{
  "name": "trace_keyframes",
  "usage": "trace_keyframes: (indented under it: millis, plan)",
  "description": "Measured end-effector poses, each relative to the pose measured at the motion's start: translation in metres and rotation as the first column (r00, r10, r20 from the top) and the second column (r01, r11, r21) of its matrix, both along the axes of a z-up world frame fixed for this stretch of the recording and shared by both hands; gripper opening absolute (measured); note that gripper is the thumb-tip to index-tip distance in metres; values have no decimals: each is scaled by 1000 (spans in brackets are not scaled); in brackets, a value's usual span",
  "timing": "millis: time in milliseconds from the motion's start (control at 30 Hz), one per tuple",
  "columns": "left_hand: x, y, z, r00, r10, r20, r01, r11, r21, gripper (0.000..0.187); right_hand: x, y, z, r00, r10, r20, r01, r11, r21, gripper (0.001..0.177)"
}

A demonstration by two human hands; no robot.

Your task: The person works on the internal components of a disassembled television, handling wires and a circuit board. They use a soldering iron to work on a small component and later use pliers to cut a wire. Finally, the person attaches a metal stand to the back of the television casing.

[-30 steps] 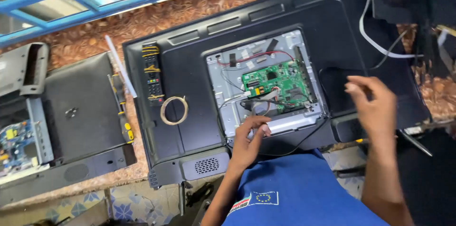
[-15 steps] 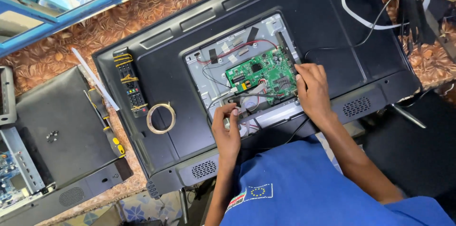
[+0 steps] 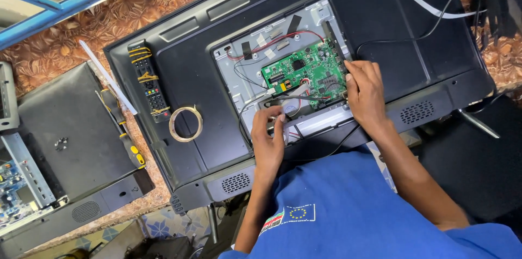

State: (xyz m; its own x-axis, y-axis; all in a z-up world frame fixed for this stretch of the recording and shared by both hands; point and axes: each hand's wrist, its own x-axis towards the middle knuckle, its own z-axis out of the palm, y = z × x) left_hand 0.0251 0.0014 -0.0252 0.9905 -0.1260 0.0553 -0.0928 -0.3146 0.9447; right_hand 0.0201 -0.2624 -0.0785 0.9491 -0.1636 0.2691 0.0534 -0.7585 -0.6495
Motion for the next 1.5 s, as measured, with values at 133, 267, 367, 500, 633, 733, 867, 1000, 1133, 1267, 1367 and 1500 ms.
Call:
trace_keyframes:
  millis: [133, 267, 367, 500, 633, 733, 867, 1000, 1133, 1267, 1367, 1500]
  plan:
    - [1, 2, 0, 992, 127, -20, -128, 989, -75, 21, -1, -1, -5, 1000, -1, 10, 1, 1000, -14, 30]
    - [5, -7, -7, 973, 181, -145, -219, 924, -313, 27, -6, 1, 3, 1000, -6, -27, 4, 997, -82, 30]
    - [17, -13, -11, 963, 230, -141, -269, 857, -440, 34, -1, 5, 6, 1000, -31, -6, 30, 990, -139, 28]
    - [26, -11, -21, 943, 180, -280, -319, 730, -605, 43, -2, 5, 4, 999, -40, -3, 39, 988, -152, 27]
    - [34, -9, -18, 896, 117, -429, -409, 594, -692, 51, -2, 8, 2, 998, -62, 16, 64, 981, -182, 27]
    - [44, -1, -24, 900, 57, -431, -359, 656, -664, 54, -2, 12, 4, 997, -75, 27, 78, 982, -170, 27]
    - [51, -2, -33, 888, 6, -459, -334, 696, -636, 58, 1, 13, 7, 996, -88, 27, 91, 982, -165, 26]
    - [55, -1, -29, 878, -6, -478, -352, 668, -655, 60, 1, 13, 7, 996, -80, 36, 84, 986, -147, 25]
    - [59, 3, -29, 865, -17, -501, -403, 570, -716, 58, 1, 14, 6, 995, -86, 53, 92, 987, -132, 24]
    - [60, 4, -34, 875, -11, -484, -398, 553, -732, 56, 2, 13, 3, 995, -84, 62, 92, 986, -141, 24]
    - [57, 4, -27, 876, -9, -483, -397, 556, -730, 57, 0, 13, 4, 995, -96, 33, 100, 983, -153, 24]
    - [58, 1, -21, 873, 5, -487, -408, 554, -726, 55, 3, 13, 5, 994, -101, 45, 107, 984, -143, 23]
